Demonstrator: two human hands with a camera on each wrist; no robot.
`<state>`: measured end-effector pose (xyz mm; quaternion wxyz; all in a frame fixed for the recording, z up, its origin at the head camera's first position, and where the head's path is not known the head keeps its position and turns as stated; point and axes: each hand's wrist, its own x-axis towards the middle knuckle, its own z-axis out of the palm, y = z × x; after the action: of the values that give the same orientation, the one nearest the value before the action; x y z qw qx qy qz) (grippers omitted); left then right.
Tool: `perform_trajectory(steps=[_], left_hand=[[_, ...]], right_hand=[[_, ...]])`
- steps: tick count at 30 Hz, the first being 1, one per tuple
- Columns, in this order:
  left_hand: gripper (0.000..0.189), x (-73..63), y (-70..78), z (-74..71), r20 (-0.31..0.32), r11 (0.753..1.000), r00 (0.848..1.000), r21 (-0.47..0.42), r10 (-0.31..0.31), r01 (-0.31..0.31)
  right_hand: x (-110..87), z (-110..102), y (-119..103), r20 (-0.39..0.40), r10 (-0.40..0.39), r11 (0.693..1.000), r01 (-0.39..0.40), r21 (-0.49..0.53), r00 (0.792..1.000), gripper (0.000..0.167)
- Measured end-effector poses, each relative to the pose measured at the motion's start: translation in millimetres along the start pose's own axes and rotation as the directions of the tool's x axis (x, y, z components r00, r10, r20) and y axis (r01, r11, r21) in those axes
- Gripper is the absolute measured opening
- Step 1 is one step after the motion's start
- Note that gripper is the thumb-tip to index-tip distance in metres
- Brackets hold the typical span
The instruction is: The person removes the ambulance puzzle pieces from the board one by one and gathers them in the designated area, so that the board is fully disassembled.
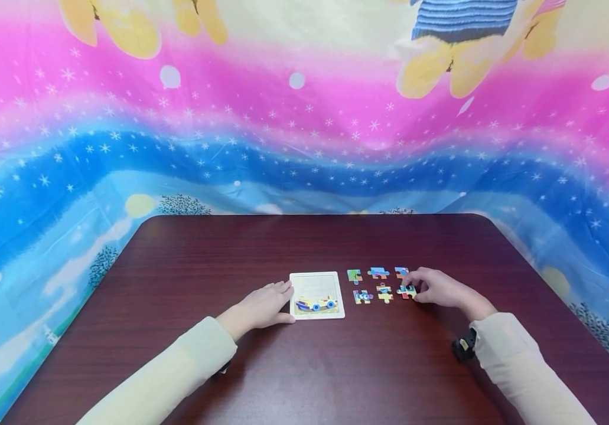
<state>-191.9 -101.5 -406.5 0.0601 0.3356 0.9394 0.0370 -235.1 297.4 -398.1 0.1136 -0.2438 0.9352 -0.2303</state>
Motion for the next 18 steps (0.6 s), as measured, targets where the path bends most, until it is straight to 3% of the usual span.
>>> perform_trajectory(steps=[18], left_hand=[[0.067, -0.1, 0.0, 0.2, 0.0, 1.0, 1.0, 0.016, -0.003, 0.003]], right_hand=[[0.1, -0.6, -0.2, 0.007, -0.014, 0.999, 0.014, -0.032, 1.0, 0.026]])
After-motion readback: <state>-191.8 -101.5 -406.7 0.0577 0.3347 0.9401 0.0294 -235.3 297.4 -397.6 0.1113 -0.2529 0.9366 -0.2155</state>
